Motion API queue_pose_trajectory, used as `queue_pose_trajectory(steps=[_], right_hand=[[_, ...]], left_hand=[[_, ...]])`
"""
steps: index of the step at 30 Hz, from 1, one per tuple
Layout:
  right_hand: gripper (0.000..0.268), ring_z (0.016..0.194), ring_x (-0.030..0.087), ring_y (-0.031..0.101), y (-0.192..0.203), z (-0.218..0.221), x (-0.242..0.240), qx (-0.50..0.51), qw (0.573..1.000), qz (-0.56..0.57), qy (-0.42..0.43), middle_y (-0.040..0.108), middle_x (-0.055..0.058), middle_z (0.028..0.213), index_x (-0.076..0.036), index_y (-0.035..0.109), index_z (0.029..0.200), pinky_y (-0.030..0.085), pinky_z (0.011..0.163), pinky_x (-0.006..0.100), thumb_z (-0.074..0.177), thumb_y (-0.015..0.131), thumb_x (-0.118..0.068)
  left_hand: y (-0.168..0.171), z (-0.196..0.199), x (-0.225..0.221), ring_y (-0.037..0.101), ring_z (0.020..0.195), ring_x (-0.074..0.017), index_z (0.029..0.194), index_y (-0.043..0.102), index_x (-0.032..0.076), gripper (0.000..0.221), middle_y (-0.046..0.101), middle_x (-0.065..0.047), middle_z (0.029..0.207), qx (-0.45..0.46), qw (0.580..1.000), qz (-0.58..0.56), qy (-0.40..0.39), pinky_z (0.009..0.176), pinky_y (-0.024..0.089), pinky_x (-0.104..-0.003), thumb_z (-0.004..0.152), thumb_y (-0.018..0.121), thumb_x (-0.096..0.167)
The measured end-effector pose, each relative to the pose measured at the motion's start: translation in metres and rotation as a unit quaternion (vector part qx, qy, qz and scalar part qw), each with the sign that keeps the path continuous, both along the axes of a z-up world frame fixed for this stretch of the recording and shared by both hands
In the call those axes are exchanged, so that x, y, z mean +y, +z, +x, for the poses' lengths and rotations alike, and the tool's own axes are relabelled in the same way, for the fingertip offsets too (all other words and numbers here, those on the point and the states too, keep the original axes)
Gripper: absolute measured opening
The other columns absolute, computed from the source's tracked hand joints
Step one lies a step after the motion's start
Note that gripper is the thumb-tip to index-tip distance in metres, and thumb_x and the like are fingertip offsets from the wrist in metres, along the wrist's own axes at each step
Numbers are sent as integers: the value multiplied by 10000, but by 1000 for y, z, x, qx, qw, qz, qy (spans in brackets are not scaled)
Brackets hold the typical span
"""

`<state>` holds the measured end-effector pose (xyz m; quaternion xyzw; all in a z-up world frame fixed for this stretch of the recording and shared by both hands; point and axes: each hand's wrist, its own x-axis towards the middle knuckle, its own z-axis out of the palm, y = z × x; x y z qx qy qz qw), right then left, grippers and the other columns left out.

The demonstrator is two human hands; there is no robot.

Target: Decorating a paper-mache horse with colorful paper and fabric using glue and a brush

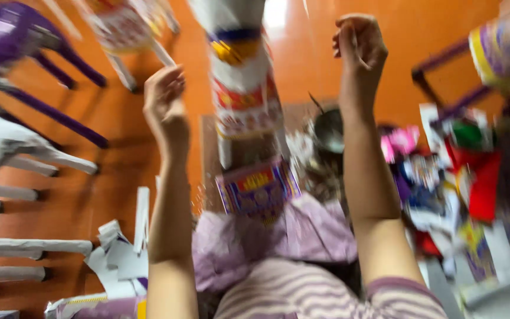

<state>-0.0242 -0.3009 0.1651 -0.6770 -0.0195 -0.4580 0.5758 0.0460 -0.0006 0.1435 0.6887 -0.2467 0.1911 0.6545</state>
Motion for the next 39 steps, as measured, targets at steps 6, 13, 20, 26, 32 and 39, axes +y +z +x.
queue_pose_trajectory(steps=[6, 13, 20, 26, 32, 39], right_hand=[[177, 913, 118, 635, -268, -146, -150, 261, 963, 65, -37, 696, 51, 1043, -9, 668, 1165, 537, 850, 224, 996, 640, 35], [107, 503, 68, 585, -470, -384, -177, 409, 778, 291, -377, 621, 10, 701, -101, 690, 933, 462, 430, 181, 977, 728, -191], [30, 498, 133, 675, -522, -462, -191, 373, 700, 316, -520, 669, 58, 631, -85, 742, 874, 514, 392, 231, 889, 726, -106], [22, 505, 83, 619, -485, -453, -194, 356, 704, 318, -525, 674, 11, 687, -54, 689, 906, 466, 422, 209, 922, 700, -64], [104, 482, 74, 547, -479, -461, -177, 370, 657, 405, -517, 643, 12, 653, -58, 698, 872, 414, 404, 214, 936, 697, -140], [66, 592, 68, 604, -475, -445, -163, 361, 684, 414, -480, 636, 0, 741, -60, 716, 963, 443, 456, 190, 950, 660, -94]], left_hand=[[-162, -51, 68, 621, 899, -140, 1166, 673, 12, 196, 667, -51, 1003, 246, 958, 125, -71, 852, 530, -250, 1016, 548, -3], [-253, -106, 87, 686, 1009, -244, 1289, 643, -6, 227, 682, -190, 1134, 374, 917, 120, -68, 937, 588, -399, 1109, 542, 88], [-226, -123, 30, 651, 1024, -261, 1284, 636, -21, 219, 665, -219, 1112, 369, 904, 185, -111, 982, 557, -398, 1148, 498, 83], [-183, -135, -6, 628, 1065, -176, 1266, 613, -28, 222, 666, -105, 1170, 396, 882, 220, -133, 1016, 524, -283, 1126, 496, 98], [-183, -135, 0, 649, 1001, -135, 1246, 667, 32, 236, 702, -52, 1105, 418, 874, 240, -61, 964, 556, -240, 1092, 491, 67], [-179, -127, 39, 690, 1058, -127, 1302, 632, 68, 189, 704, -50, 1151, 414, 887, 202, -24, 1005, 590, -239, 1141, 552, 127]])
